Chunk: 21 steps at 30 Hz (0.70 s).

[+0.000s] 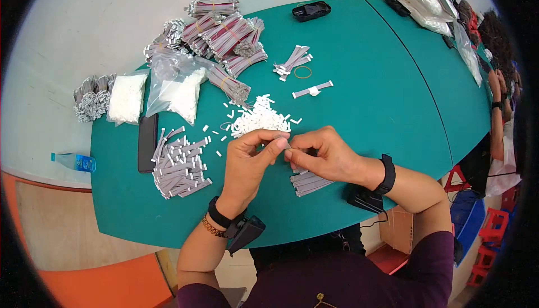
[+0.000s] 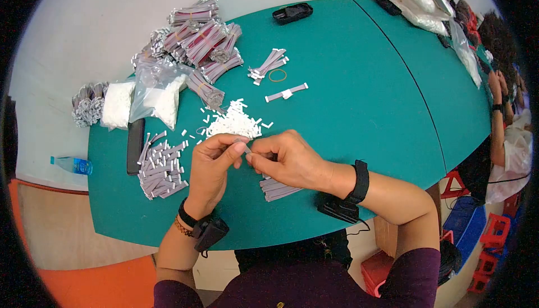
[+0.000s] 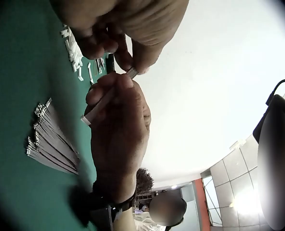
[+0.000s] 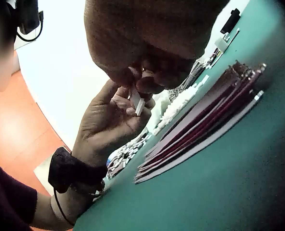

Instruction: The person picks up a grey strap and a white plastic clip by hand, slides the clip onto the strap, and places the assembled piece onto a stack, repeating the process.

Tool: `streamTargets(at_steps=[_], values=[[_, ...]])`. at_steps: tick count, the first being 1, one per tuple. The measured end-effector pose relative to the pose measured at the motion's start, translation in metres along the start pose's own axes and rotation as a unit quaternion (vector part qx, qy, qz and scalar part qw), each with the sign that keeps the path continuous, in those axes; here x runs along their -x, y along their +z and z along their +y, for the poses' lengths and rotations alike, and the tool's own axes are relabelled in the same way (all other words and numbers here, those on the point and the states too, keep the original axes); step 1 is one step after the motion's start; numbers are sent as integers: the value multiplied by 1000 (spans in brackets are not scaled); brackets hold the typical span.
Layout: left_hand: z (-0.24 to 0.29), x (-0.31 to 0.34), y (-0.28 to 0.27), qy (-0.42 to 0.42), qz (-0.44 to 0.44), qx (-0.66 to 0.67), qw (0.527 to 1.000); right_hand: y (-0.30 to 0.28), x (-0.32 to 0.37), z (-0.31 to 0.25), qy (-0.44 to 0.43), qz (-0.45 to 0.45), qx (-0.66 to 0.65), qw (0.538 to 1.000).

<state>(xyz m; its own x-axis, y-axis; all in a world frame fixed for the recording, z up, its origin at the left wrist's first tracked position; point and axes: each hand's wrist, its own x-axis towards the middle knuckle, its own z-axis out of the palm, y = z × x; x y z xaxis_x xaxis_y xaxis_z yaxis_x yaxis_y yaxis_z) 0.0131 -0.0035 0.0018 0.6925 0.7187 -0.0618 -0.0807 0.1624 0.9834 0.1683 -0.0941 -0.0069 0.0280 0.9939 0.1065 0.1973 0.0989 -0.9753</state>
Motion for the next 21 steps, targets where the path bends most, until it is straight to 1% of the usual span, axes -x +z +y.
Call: streamTargets(at_steps=[6,10,12,13,15,18,21], values=[[1,0,1,14,15,-1,1000,-1,-1,-1,-19,10,25,999],[0,0,-1,16,6,-6,1000,-2,-2,-1,-9,8,-5,1000],[0,0,1,43,10,-5,999,-1,-3,-2,-14,20,-24,999],[1,-1,2,57,11,-4,998,-1,-3,-3,-2,26,-36,999],[3,1,4,44,-7,24,999,-1,-3,-8,23,36,-60,997],[-1,3,5,39,-8,34,999,0,-2,-3,11,45,-97,994],[-2,3,6,27,-10,43,999,-2,-1,-9,5,46,-69,997]])
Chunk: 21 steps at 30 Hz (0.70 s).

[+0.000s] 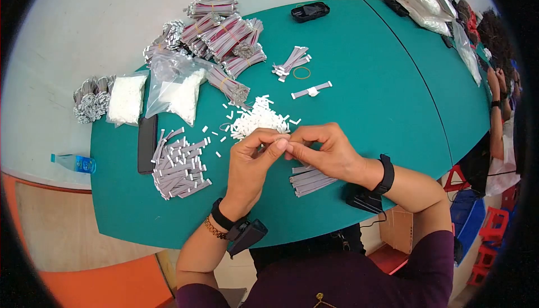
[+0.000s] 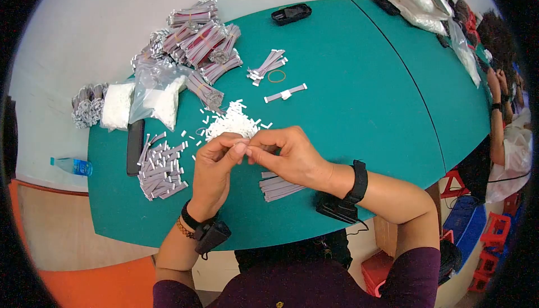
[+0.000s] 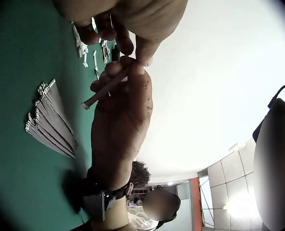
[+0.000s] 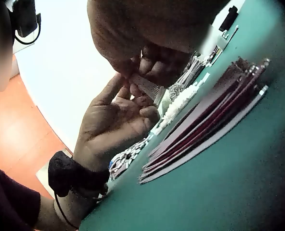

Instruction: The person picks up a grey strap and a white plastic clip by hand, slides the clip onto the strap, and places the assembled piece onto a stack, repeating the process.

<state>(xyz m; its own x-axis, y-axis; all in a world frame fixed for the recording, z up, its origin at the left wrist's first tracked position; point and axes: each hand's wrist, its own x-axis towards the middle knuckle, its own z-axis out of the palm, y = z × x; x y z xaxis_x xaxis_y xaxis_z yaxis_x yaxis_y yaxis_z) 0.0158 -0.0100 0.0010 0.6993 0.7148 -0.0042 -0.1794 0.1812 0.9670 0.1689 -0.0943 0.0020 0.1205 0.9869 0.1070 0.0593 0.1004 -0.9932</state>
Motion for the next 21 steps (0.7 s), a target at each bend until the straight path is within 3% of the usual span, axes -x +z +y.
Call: streamTargets(at_steps=[9,19,21], values=[[0,0,-1,-24,9,22,999,1,0,2,-47,18,52,997],[-5,0,-2,-106,0,148,983,0,-1,0,-27,10,14,999],[-6,0,-4,-98,6,101,990,-1,-1,0,-11,4,13,1000]])
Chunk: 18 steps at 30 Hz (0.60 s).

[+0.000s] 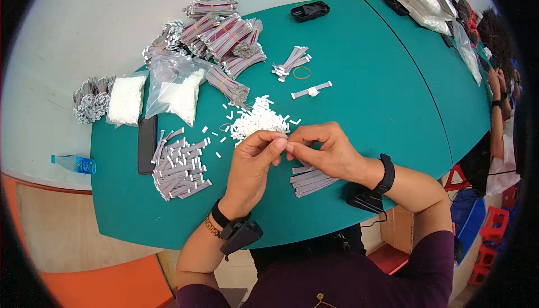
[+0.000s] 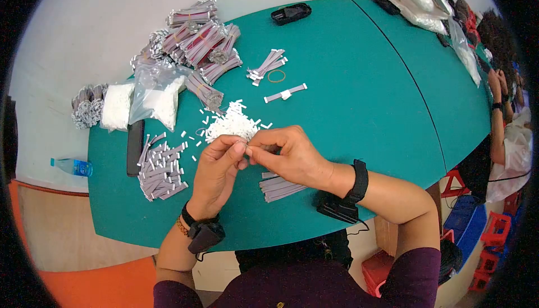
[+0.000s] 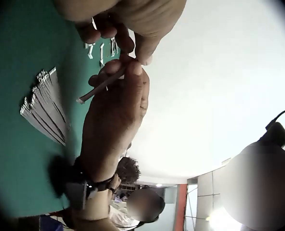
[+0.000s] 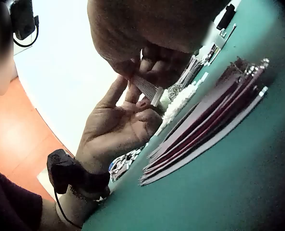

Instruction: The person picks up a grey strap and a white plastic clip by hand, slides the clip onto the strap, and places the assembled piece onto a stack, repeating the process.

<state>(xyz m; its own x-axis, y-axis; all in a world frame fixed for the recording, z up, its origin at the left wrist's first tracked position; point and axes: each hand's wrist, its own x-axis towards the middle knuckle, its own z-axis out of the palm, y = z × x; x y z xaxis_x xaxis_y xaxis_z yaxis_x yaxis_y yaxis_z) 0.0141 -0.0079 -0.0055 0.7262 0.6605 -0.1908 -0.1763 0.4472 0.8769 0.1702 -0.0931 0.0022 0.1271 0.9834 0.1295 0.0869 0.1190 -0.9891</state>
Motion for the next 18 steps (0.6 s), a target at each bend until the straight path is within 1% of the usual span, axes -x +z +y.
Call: streamTargets(at_steps=[4,7,9,15,18], values=[[5,2,4,37,5,-74,997,0,0,1,4,-4,2,1000],[4,1,6,68,1,-72,995,0,0,1,-3,-6,-4,1000],[4,2,6,72,5,-68,995,0,0,2,-10,-10,-2,1000],[3,2,8,97,2,-47,994,5,0,4,33,-2,-26,999],[3,3,8,99,-5,-37,994,7,1,8,26,2,-33,999]])
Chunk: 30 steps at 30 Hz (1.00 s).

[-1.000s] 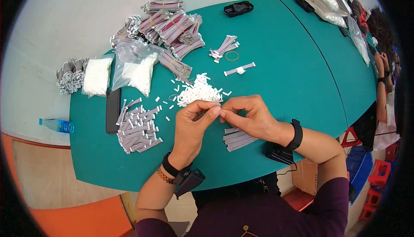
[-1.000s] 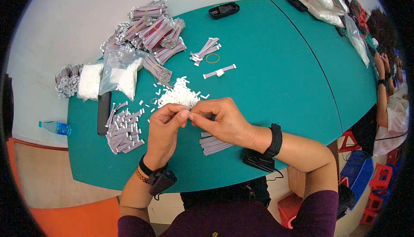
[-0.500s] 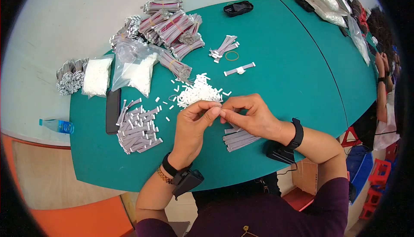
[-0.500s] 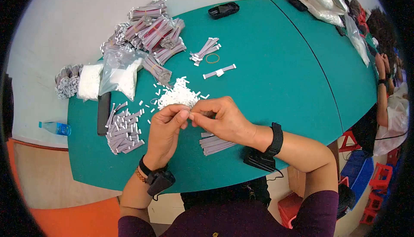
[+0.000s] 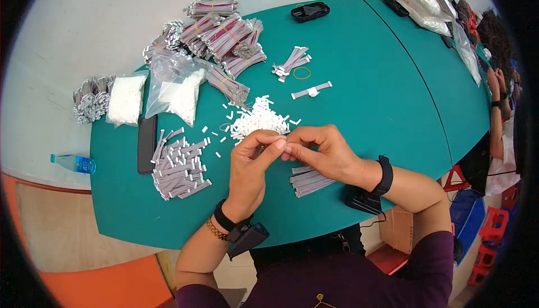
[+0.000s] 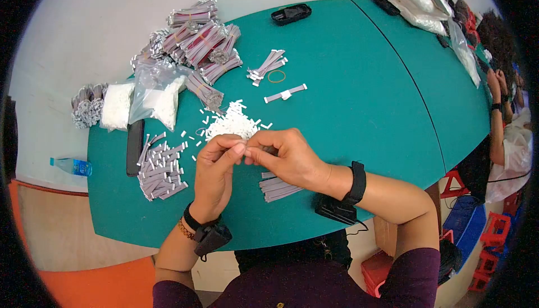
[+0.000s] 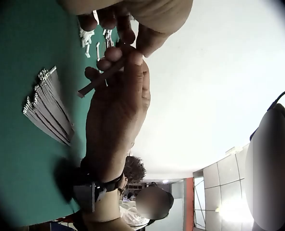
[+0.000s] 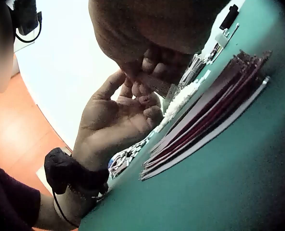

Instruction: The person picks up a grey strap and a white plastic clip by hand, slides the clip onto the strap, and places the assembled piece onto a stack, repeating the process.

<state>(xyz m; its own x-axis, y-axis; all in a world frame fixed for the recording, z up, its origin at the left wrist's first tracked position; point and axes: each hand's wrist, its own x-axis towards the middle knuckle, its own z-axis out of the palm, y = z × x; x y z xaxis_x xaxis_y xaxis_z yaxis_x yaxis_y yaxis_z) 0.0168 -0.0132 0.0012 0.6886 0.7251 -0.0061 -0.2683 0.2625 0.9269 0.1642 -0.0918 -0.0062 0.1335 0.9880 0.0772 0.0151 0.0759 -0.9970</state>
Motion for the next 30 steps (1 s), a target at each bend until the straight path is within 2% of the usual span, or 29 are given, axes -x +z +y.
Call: streamTargets(at_steps=[6,9,22,25,27,30], values=[[0,1,-2,-44,2,-23,999,-5,1,-13,45,-8,-43,998],[-1,0,-3,-51,10,-35,998,-7,-2,-5,13,2,-51,999],[2,-1,-6,-49,21,-49,997,-7,-1,-7,7,6,-21,1000],[-1,-2,-9,-86,27,1,996,-7,-1,-6,-5,15,-12,1000],[-1,-2,-6,-81,26,0,996,-6,-1,-4,-12,23,5,1000],[-3,-2,-6,-72,18,-11,997,-5,0,-5,-58,42,46,996]])
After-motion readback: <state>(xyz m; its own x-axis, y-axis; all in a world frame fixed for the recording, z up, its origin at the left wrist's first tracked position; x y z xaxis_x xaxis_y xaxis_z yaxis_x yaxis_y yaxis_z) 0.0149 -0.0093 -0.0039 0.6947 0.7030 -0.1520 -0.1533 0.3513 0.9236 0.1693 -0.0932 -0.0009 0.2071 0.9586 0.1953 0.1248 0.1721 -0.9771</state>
